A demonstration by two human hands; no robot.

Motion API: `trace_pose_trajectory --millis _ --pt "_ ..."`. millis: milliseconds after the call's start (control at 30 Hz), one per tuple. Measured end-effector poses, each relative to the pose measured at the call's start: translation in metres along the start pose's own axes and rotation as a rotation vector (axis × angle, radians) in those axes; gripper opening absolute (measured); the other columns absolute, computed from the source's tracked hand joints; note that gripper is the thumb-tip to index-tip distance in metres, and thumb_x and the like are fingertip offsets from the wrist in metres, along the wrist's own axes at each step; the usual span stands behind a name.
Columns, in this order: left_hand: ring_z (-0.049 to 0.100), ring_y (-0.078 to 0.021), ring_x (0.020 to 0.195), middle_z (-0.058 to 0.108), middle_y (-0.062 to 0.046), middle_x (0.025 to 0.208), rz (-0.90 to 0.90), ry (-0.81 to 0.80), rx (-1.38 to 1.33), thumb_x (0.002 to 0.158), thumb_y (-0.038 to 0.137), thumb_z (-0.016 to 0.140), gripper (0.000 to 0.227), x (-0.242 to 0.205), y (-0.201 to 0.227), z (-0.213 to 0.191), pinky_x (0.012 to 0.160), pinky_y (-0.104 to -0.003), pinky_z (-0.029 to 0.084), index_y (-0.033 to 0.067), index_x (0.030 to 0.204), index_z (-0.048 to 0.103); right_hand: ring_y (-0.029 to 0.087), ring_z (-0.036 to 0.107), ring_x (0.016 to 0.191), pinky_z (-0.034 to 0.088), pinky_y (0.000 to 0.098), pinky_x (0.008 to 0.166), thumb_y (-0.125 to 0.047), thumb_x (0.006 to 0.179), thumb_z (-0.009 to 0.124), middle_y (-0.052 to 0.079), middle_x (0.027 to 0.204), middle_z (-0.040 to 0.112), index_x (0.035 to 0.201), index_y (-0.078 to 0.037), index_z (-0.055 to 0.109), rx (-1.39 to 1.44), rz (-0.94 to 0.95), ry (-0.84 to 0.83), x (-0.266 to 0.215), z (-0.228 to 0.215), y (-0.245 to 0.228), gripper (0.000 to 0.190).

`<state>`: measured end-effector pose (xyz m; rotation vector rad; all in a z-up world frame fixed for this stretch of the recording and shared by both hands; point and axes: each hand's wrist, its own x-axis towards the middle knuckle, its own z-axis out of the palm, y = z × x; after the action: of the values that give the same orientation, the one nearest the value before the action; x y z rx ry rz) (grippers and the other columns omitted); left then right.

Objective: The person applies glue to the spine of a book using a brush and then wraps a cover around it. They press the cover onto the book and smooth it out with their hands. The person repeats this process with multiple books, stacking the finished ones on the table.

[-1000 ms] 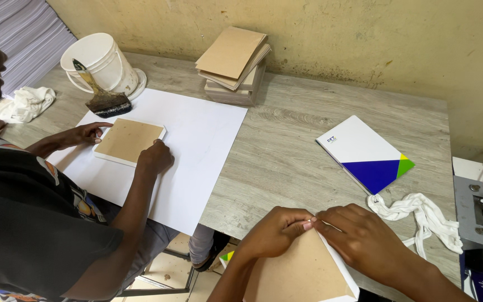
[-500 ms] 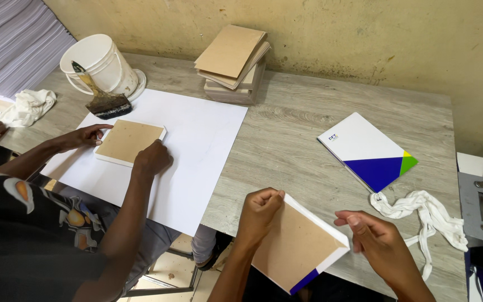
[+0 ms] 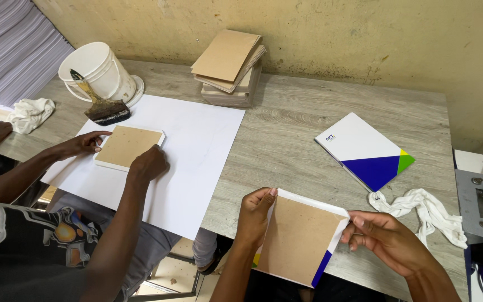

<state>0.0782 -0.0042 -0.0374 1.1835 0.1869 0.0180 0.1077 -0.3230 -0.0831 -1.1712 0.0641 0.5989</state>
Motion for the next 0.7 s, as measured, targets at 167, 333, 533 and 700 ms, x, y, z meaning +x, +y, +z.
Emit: trace_pose_trajectory --millis 167,333,533,700 --pt "0.043 -0.0065 0.07 0.05 0.008 0.073 -0.021 -0.028 -0.07 0.11 0.025 0.068 0.043 0.003 -0.009 0.0 0.069 -0.025 0.035 0.0147 0.071 0.054 0.034 0.064 0.062 0.047 0.0422 0.054 -0.013 0.103 0.071 0.029 0.069 0.072 0.1 0.011 0.08 -0.094 -0.014 0.086 0.008 0.006 0.006 0.025" --pt "0.061 -0.0065 0.071 0.067 0.004 0.079 -0.183 -0.232 -0.097 0.11 0.032 0.067 0.036 0.01 -0.013 -0.017 0.069 -0.023 0.049 0.0125 0.08 0.063 0.027 0.056 0.052 0.042 0.0402 0.049 -0.014 0.104 0.071 0.024 0.058 0.066 0.088 0.013 0.081 -0.251 -0.086 0.158 0.007 0.019 -0.006 0.034" --pt "0.023 -0.0077 0.071 0.027 0.009 0.075 -0.035 -0.317 0.256 0.109 0.035 0.062 0.048 0.046 -0.048 -0.033 0.07 -0.026 0.019 0.0239 0.072 0.033 0.033 0.068 0.058 0.055 0.0433 0.058 -0.011 0.091 0.08 0.029 0.063 0.076 0.121 0.013 0.091 -0.461 0.094 0.172 0.037 0.016 -0.015 0.04" --pt "0.036 -0.0063 0.07 0.039 0.01 0.072 0.011 -0.266 0.613 0.11 0.026 0.06 0.045 0.082 -0.105 -0.047 0.067 -0.027 0.03 0.0203 0.071 0.039 0.026 0.066 0.056 0.054 0.034 0.061 -0.009 0.101 0.076 0.023 0.067 0.076 0.112 0.007 0.088 -0.539 0.115 0.366 0.095 -0.013 0.022 0.023"
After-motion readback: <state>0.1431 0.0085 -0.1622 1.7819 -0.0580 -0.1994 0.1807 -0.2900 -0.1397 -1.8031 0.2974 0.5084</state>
